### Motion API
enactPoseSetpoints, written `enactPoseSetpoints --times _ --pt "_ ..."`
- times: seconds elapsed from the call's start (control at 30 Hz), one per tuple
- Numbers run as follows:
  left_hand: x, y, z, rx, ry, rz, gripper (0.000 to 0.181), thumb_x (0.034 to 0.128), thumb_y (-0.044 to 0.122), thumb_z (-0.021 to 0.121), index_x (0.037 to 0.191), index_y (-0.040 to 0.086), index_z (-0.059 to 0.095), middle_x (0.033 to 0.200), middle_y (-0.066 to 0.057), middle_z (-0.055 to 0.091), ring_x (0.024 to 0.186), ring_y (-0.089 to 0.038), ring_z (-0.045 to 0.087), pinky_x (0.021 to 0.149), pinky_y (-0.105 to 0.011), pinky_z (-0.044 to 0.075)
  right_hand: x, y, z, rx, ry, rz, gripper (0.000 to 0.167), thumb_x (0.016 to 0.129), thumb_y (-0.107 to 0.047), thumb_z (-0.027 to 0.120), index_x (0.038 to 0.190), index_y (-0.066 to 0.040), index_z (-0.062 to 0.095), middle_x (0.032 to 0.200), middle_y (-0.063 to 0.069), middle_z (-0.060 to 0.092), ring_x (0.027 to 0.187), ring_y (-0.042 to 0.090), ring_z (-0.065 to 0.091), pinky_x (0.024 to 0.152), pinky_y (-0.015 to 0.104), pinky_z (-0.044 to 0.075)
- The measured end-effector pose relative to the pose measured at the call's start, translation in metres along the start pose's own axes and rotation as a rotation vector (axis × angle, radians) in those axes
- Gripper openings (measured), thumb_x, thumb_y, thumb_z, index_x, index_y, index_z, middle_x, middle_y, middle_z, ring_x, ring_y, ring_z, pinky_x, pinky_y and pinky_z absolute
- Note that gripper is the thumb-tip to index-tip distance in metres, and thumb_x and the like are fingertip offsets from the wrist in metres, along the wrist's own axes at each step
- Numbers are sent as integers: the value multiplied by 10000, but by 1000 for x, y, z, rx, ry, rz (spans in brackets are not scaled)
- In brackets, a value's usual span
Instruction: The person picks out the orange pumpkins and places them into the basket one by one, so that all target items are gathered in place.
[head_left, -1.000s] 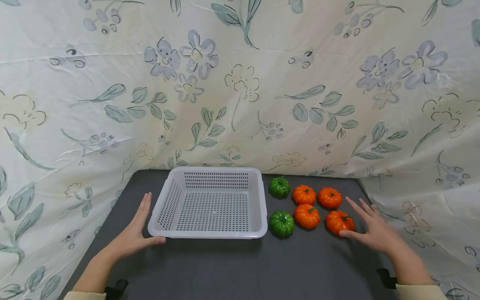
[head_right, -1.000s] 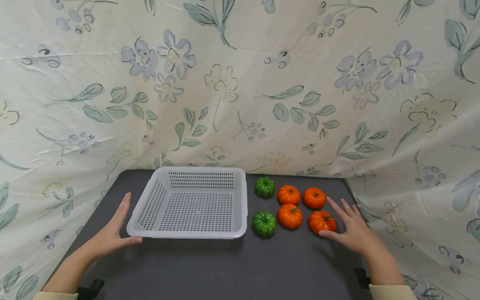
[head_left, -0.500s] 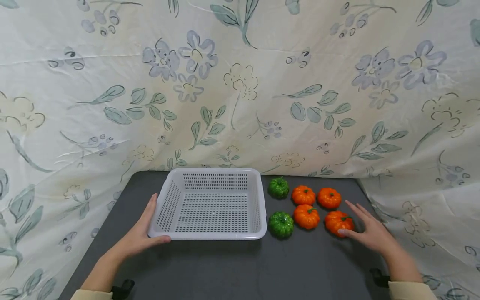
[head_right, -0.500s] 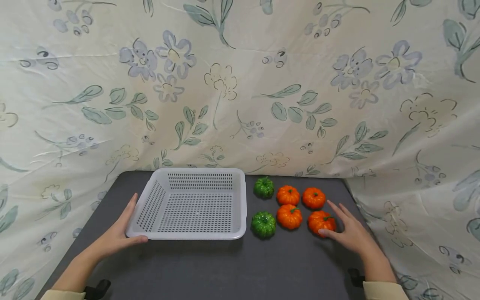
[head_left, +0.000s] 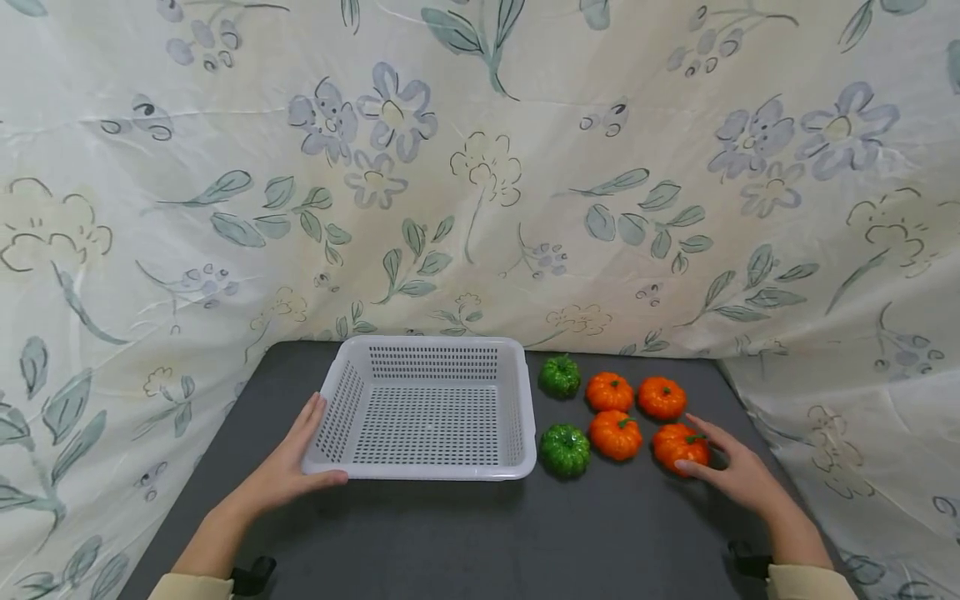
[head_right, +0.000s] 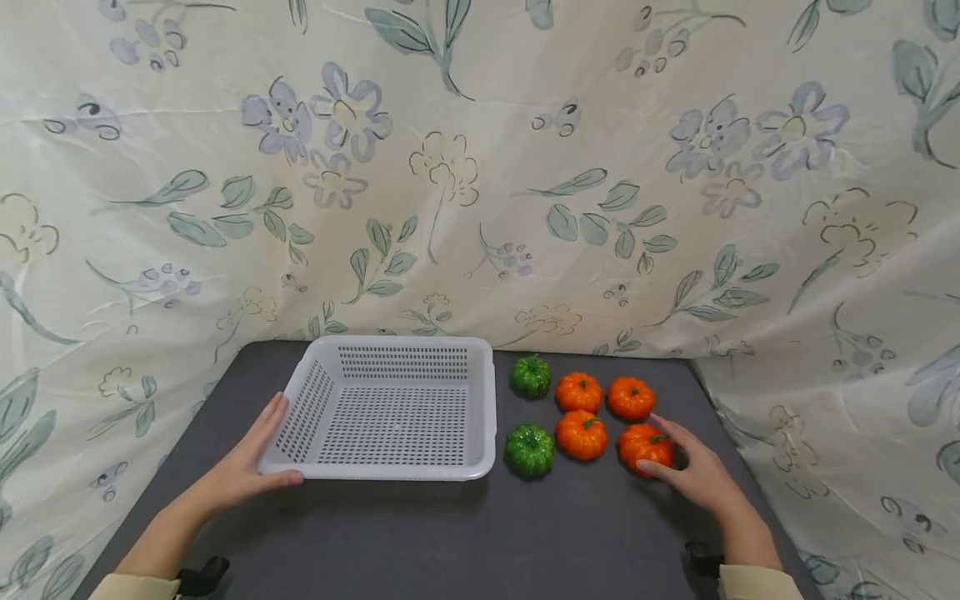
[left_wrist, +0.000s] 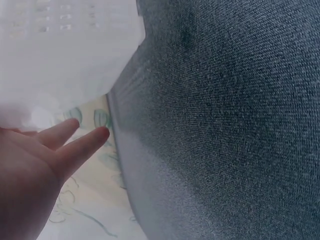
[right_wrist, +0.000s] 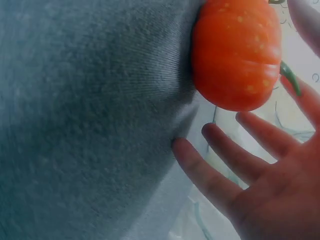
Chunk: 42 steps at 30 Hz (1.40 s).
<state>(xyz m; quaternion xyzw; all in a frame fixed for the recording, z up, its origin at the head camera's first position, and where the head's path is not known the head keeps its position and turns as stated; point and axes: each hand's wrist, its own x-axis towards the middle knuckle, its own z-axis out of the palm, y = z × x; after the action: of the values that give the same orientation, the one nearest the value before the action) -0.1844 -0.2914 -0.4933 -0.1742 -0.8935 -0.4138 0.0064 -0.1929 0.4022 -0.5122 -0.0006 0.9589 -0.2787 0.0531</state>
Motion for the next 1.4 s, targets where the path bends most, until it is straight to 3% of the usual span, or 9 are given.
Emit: enactPoseSetpoints --times 0.27,0.6,0.87,1.4 --pt "2 7 -3 3 -32 -61 1241 764 303 867 1624 63 6 1683 -171 -139 1495 -550 -27 1061 -774 140 1 2 3 88 -4 -32 864 915 -502 704 1573 -80 336 1547 320 364 1326 583 386 984 706 348" --pt "1 5 -2 -22 -55 -65 1231 774 287 855 1623 62 -7 1683 -157 -154 1496 -544 -44 1061 -771 129 3 12 13 168 30 -66 787 928 -460 704 1541 -72 398 1531 313 395 1342 556 397 1002 695 347" --pt "2 1 -1 -49 -43 -74 1217 783 288 848 1627 83 -3 1690 -107 -164 1508 -518 -72 1070 -764 106 3 16 15 257 73 41 832 845 -552 754 1501 -117 484 1537 248 433 1397 494 366 1037 679 324" --pt "2 0 -1 -64 -45 -87 1215 781 271 849 1630 103 -3 1693 -78 -164 1511 -506 -71 1067 -761 105 -1 5 5 294 111 59 829 859 -543 746 1493 -83 477 1541 270 403 1352 501 397 1027 677 342"
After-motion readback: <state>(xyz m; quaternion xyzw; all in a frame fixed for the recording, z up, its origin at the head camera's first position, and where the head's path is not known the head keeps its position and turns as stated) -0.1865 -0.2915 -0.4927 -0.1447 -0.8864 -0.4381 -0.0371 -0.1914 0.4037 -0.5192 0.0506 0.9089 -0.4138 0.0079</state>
